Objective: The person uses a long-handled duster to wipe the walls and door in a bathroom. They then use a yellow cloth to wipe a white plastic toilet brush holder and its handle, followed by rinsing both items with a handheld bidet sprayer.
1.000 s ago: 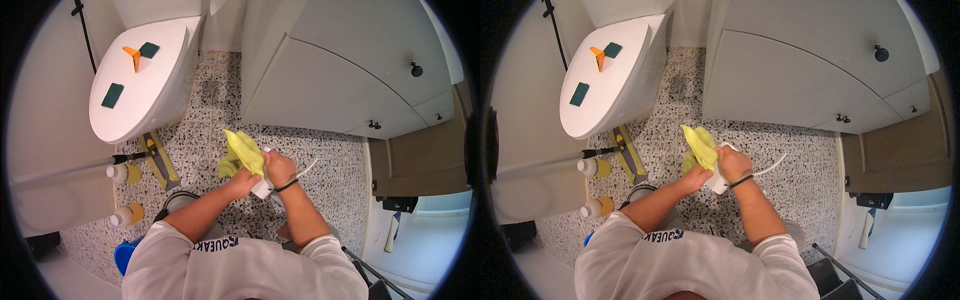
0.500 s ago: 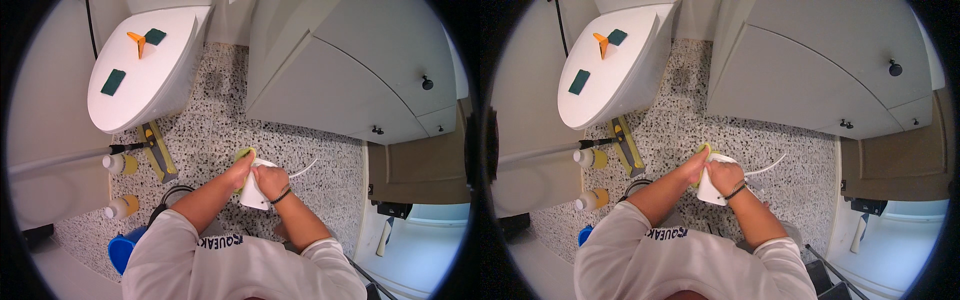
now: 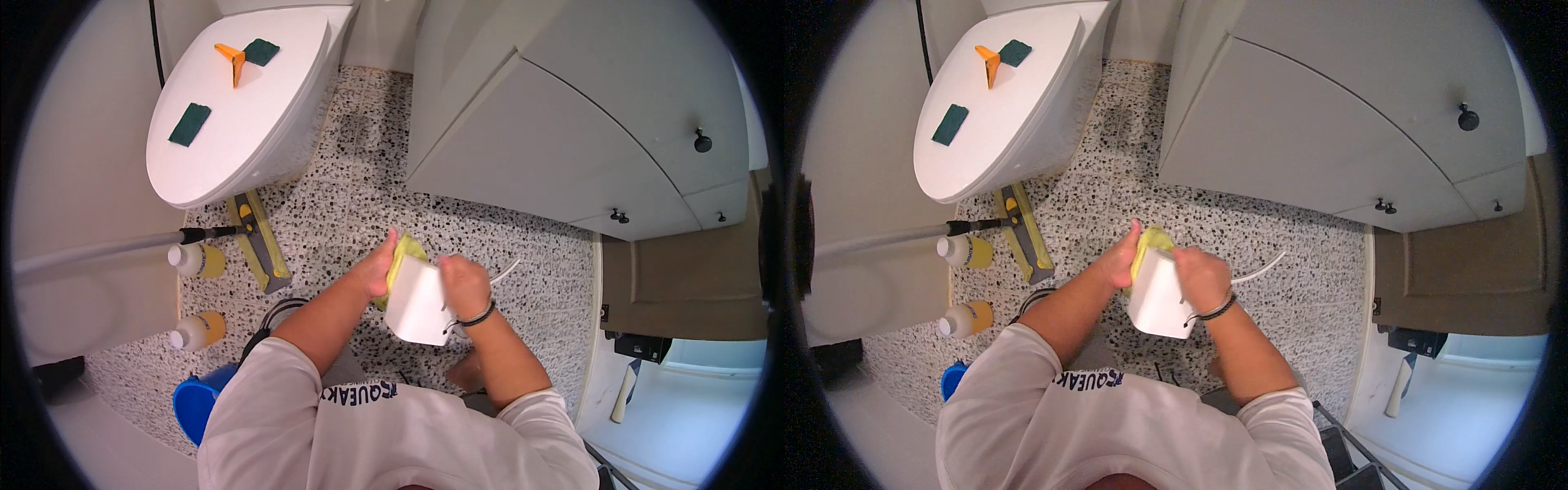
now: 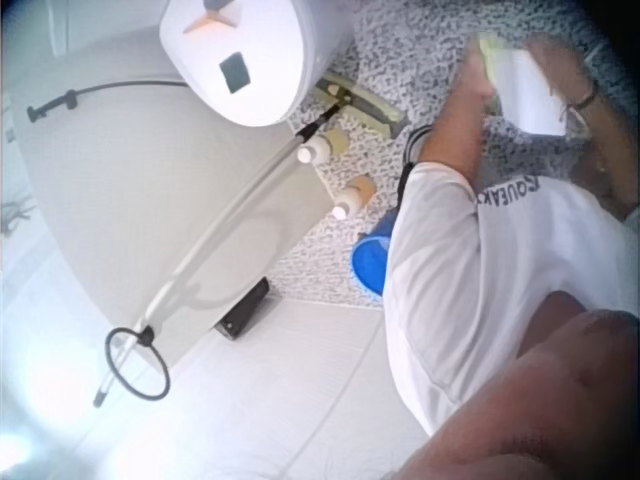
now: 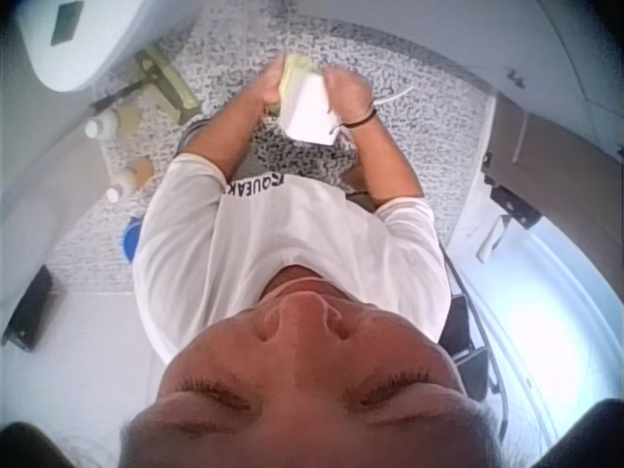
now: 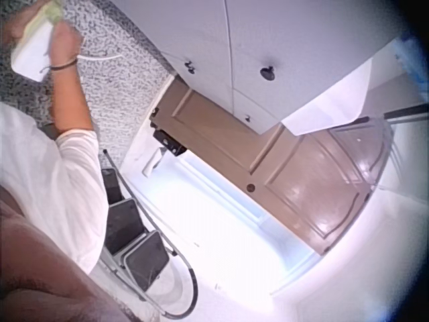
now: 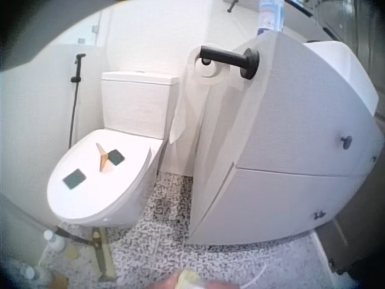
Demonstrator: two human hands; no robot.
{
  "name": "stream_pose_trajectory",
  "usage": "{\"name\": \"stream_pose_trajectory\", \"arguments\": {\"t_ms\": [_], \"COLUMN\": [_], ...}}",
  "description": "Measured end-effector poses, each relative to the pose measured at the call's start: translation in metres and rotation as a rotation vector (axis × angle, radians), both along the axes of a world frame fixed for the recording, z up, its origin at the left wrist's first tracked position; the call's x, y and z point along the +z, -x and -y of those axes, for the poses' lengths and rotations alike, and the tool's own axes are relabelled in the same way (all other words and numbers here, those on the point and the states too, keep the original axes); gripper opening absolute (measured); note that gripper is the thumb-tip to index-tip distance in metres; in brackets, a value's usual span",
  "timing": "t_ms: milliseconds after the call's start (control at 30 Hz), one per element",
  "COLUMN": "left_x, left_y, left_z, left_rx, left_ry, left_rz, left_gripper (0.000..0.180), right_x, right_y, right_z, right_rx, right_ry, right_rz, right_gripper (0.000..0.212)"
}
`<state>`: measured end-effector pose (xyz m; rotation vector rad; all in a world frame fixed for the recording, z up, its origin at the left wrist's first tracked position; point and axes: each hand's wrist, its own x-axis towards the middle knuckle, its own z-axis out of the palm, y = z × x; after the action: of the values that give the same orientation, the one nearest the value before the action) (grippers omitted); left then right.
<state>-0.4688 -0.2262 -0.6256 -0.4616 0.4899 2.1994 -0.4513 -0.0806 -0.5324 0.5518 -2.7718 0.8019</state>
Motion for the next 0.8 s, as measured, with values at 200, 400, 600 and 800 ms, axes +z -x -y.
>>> {"name": "stream_pose_trajectory", "arguments": {"t_ms": [200,400,600,800], "left_x": [0.027,0.056,0.016,0.063], "left_y": [-0.015,-0.025,-0.040,-0.046], "left_z": [-0.020,-0.043,-0.031,-0.011], "left_rx": [0.227,0.228,-0.054,-0.055], "left_ry": [-0.351,-0.281,-0.026,0.562], "left_rz": [-0.050,-0.026,-0.169,-0.445], "left_gripper": [0.080,0.078,0.040,0.044], "right_x": [-0.019,-0.049,-0.085,-0.113], "right_y": [0.023,0.036,0.031,0.030], "right_z": [-0.011,-0.033,-0.048,-0.084], "right_rx": [-0.614,-0.537,-0.231,-0.446], "right_ry": [0.782,1.876,1.906,1.851], "right_rz": [0.262,0.680,0.694,0.896], "right_gripper": [0.035,0.039,0.033,0.030]}}
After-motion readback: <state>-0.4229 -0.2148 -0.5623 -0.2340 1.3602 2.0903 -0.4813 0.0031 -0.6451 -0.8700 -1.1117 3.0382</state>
